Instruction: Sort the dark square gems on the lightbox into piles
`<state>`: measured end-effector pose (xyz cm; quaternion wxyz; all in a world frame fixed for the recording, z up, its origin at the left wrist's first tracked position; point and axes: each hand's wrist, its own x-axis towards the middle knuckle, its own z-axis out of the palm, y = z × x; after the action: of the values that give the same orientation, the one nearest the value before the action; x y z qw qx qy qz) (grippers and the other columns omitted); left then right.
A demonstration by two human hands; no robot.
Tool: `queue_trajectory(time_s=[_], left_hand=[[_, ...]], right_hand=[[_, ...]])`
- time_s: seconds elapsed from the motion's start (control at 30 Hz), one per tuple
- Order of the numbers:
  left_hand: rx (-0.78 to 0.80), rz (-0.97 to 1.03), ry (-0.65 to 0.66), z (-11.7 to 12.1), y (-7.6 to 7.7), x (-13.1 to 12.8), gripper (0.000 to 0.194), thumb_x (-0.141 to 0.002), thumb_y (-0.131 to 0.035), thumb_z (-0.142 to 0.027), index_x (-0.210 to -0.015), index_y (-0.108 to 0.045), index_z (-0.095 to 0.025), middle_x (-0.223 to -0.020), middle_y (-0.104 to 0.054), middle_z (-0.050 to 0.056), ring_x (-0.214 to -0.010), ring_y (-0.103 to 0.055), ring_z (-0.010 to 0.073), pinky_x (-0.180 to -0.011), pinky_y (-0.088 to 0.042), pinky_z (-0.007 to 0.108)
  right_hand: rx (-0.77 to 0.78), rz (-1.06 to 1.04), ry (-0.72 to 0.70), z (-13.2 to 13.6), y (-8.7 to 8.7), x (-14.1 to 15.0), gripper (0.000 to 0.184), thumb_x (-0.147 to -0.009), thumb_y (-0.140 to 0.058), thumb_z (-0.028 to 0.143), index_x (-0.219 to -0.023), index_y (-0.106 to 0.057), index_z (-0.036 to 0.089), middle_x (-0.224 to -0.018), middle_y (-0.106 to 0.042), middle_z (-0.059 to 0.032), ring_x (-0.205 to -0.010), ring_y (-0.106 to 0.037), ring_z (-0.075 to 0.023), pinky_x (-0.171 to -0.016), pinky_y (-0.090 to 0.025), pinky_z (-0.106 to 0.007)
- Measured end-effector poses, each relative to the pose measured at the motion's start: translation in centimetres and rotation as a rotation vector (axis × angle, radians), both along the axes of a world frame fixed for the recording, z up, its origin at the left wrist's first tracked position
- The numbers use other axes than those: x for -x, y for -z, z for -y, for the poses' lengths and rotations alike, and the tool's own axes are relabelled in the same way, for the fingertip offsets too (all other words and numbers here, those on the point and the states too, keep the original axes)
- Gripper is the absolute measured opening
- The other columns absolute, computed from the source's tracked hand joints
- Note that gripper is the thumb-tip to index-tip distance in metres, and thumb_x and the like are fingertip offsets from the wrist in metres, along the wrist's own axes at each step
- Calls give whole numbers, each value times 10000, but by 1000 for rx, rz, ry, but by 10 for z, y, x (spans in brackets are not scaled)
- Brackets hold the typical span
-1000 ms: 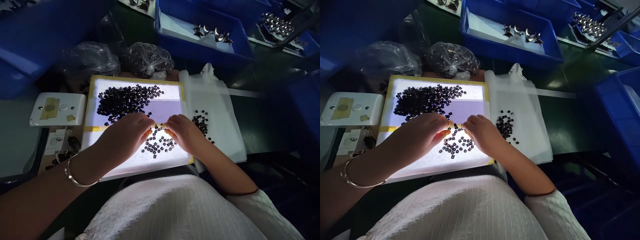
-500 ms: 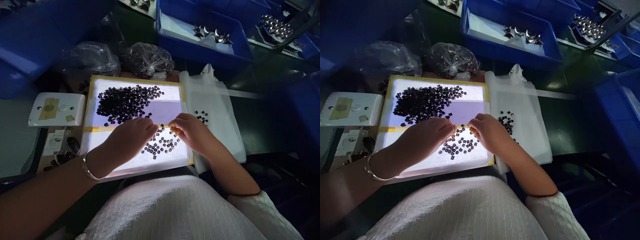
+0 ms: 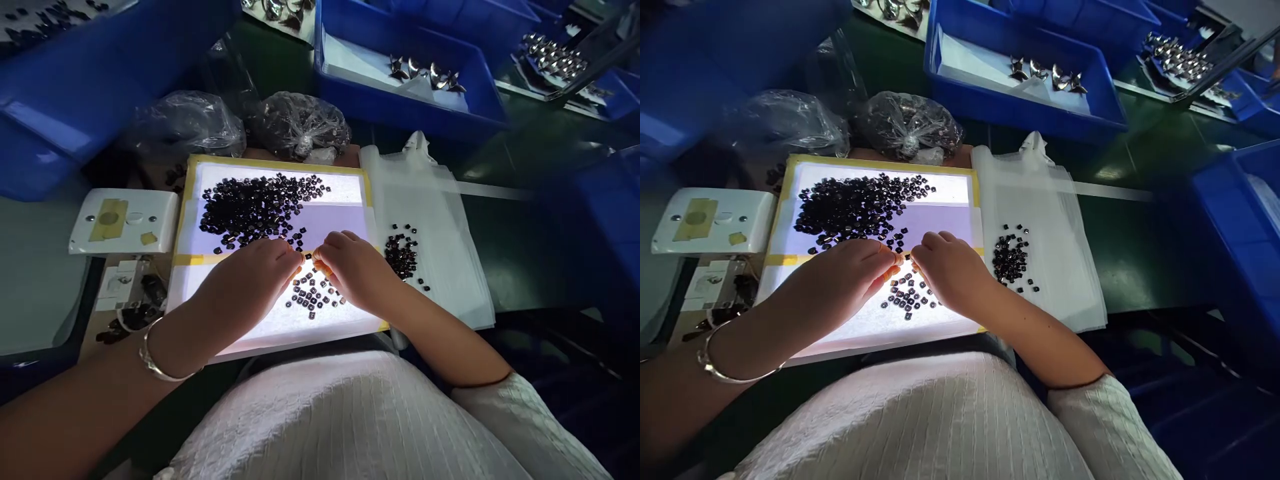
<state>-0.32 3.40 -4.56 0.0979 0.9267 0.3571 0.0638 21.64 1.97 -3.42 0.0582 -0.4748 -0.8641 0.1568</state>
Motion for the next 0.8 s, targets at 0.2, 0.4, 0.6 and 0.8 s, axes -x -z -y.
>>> queue_trajectory(time_s=[0.2,0.4,0.6,0.8], left_hand=[[208,138,-79,2,-6,4,231,-1037,-480,-285,-856,-594,-197,-820,-638,48,-712,-592,197,-628,-435,342],[106,70,-43,1,-7,0,291,-1037,-417,-216,-823,-612,-185,-799,-606,65,-721,-565,214,-615,-413,349],[-25,43,-5,-9,-7,-11,221,-1001,-443,-161,-990,-664,-150,-892,-639,100,-824,-596,241,-665,-465,361],[-57,-52,22,-12,-3,-17,288,-973,-402,-95,-914,-670,-182,-820,-610,84,-792,-579,237,-686,-453,379]], right_hand=[[15,-159,121,6,-9,-31,189,-978,-484,88,-920,-641,177,-952,-640,-79,-871,-555,-195,-761,-470,-341],[149,-67,175,7,-18,-56,179,-898,-550,28,-842,-629,178,-916,-644,-66,-836,-576,-191,-692,-454,-336],[18,-224,208,-3,-3,-42,285,-965,-496,50,-1099,-717,169,-1023,-664,-96,-896,-606,-204,-757,-519,-366],[62,-175,23,-3,1,-13,376,-938,-459,-21,-1089,-719,205,-981,-636,-73,-929,-557,-219,-860,-514,-391]])
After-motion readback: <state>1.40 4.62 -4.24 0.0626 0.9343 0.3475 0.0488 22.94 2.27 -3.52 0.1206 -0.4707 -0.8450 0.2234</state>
